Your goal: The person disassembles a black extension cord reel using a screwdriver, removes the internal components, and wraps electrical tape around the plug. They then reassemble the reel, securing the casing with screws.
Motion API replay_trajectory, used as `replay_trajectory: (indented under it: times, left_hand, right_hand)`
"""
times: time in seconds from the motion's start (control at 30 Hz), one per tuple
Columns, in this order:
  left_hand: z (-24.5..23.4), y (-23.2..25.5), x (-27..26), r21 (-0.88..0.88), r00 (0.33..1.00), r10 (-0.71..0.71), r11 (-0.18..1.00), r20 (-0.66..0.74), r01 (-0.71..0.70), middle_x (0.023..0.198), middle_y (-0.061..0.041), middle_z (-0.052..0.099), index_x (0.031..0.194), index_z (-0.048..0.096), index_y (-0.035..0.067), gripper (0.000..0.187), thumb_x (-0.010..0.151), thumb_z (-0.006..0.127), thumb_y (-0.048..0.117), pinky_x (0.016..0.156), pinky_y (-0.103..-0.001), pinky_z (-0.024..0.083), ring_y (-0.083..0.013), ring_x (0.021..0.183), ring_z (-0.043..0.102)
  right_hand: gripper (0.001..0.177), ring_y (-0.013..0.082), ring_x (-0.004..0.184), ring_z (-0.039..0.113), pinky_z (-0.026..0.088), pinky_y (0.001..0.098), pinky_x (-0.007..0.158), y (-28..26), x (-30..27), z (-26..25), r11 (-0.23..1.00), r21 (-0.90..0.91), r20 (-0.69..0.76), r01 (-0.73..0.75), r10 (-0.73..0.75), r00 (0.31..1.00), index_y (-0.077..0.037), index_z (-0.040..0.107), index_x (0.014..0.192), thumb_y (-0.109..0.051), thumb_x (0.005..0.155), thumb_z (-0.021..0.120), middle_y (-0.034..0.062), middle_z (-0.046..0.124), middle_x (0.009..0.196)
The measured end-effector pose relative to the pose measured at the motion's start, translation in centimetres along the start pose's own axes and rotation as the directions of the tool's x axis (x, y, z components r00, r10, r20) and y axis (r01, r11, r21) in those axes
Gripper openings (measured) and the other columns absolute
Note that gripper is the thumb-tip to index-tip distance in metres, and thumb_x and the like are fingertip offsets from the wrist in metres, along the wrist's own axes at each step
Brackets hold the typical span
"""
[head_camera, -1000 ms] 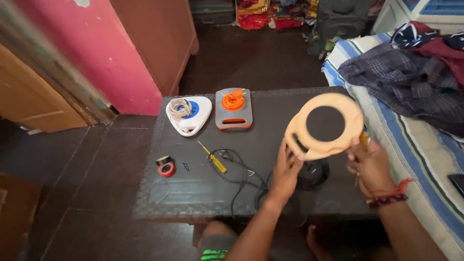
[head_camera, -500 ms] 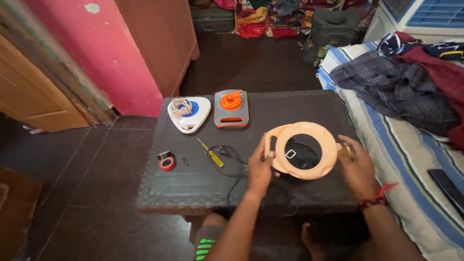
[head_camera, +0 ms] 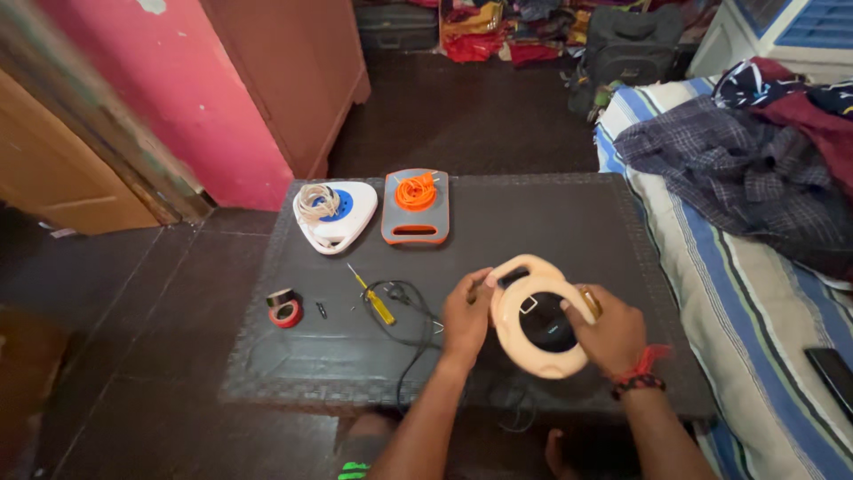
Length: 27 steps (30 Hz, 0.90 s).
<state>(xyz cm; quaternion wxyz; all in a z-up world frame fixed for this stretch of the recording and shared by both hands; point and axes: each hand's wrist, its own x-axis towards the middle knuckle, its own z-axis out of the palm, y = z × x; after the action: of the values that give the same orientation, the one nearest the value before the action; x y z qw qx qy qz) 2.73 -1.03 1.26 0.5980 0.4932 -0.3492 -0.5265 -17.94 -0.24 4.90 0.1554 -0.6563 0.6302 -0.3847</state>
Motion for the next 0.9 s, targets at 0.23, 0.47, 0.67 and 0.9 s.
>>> replay_trajectory:
  times: [0.23, 0.47, 0.67, 0.9]
  left_hand:
    - [0.1, -3.1, 0.4, 0.695, 0.892, 0.451, 0.641, 0.004, -0.327, 0.109, -0.019, 0.07, 0.112, 0.071, 0.001, 0.035, 0.081, 0.08, 0.013, 0.092, -0.045, 0.052, -0.0392, 0.106, 0.065]
    - [0.2, -4.6, 0.6, 0.748, 0.988, 0.157, 0.655, 0.0, -0.104, 0.111, -0.019, 0.067, 0.115, 0.071, 0.006, 0.046, 0.071, 0.084, 0.009, 0.094, -0.045, 0.05, -0.0402, 0.109, 0.062]
    - [0.0, -4.8, 1.4, 0.591, 0.994, 0.088, 0.806, -0.068, -0.031, 0.096, -0.017, 0.077, 0.105, 0.076, 0.003, 0.027, 0.081, 0.078, 0.013, 0.08, -0.036, 0.058, -0.028, 0.087, 0.077]
    - [0.2, -3.8, 1.0, 0.515, 0.995, -0.022, 0.854, -0.094, 0.068, 0.091, -0.017, 0.079, 0.106, 0.076, 0.002, 0.027, 0.087, 0.075, 0.02, 0.078, -0.034, 0.059, -0.0238, 0.084, 0.079]
  right_hand:
    - [0.039, 0.0398, 0.09, 0.072, 0.057, 0.0472, 0.079, 5.2, 2.0, 2.4, 0.963, -0.212, -0.089, -0.166, 0.15, 0.985, -0.012, 0.079, 0.109, -0.042, 0.084, 0.078, 0.0193, 0.075, 0.094]
    - [0.045, 0.0404, 0.091, 0.072, 0.056, 0.0475, 0.08, 6.6, 3.1, 2.8, 0.897, -0.19, 0.027, -0.399, 0.411, 0.911, -0.018, 0.08, 0.114, -0.05, 0.084, 0.077, 0.0196, 0.076, 0.093]
    - [0.049, 0.0357, 0.087, 0.075, 0.058, 0.0438, 0.08, 7.0, 3.3, 3.1, 0.895, -0.275, 0.122, -0.352, 0.396, 0.91, -0.017, 0.081, 0.112, -0.053, 0.077, 0.081, 0.0163, 0.078, 0.089]
    - [0.048, 0.0341, 0.088, 0.075, 0.059, 0.0424, 0.079, 6.9, 2.2, 4.8, 0.953, -0.174, 0.1, -0.246, 0.266, 0.959, -0.017, 0.081, 0.11, -0.048, 0.074, 0.083, 0.0164, 0.077, 0.094]
